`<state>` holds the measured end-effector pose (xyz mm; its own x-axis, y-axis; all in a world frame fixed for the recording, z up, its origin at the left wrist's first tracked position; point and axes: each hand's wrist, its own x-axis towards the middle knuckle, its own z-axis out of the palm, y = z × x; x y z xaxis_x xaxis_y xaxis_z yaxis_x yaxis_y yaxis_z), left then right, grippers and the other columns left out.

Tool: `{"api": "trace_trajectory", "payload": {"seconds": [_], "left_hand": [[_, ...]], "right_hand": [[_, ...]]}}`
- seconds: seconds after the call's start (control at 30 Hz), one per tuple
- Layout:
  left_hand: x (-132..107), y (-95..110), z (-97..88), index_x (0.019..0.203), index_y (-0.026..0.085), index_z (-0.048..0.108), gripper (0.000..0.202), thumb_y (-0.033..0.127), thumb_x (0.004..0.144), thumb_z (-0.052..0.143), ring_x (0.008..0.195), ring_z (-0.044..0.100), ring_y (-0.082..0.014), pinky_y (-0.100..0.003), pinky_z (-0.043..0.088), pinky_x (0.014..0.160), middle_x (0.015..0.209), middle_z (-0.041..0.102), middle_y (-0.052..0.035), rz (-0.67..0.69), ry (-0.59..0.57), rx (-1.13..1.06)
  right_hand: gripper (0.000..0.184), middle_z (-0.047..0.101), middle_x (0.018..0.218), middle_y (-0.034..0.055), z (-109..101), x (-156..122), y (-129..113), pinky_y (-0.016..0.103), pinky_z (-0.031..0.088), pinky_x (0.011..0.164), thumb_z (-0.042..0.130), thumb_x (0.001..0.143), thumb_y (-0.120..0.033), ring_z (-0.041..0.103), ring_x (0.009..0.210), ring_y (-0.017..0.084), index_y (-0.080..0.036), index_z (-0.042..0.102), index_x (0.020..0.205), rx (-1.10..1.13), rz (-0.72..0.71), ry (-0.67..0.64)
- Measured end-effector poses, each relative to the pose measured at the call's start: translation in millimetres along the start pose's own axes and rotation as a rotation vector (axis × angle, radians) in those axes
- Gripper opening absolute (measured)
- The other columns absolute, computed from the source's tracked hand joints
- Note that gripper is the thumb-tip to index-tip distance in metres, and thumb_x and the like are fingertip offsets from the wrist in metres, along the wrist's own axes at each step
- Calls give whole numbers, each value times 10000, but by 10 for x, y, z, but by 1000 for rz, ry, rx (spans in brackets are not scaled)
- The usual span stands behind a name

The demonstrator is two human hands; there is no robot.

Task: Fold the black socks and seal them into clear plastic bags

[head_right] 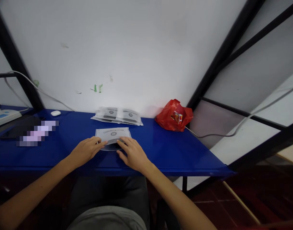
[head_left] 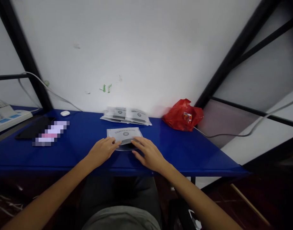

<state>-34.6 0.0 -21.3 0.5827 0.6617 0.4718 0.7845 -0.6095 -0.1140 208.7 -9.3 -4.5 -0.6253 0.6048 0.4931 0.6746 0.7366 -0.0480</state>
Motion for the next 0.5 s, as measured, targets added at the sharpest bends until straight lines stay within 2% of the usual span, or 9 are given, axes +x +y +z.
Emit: {"api": "trace_trajectory", "payload": {"seconds": [0.13,0.3,0.5], "left_hand": [[-92,-1,-65,1155,238,593,272,271,923,454,871,579,-168,-270,461,737,972,609,-49,1,-95,-50],[-145,-68,-67,1174,217,570,287,216,927,424,885,578,-154,-250,459,755,980,613,-40,8,-194,-102],[-127,-66,35,949,153,610,229,49,866,423,841,579,-186,-287,440,715,896,628,-62,59,-200,98]], "right_hand": [[382,537,1306,137,80,-54,82,443,422,992,466,910,-364,490,1216,252,-180,567,1230,1,-16,-112],[383,488,1361,138,76,-73,76,449,413,995,474,900,-421,471,1241,267,-198,618,1176,29,51,-186],[392,499,1347,144,69,-53,77,458,412,985,495,886,-435,494,1214,269,-198,617,1173,44,90,-196]]}}
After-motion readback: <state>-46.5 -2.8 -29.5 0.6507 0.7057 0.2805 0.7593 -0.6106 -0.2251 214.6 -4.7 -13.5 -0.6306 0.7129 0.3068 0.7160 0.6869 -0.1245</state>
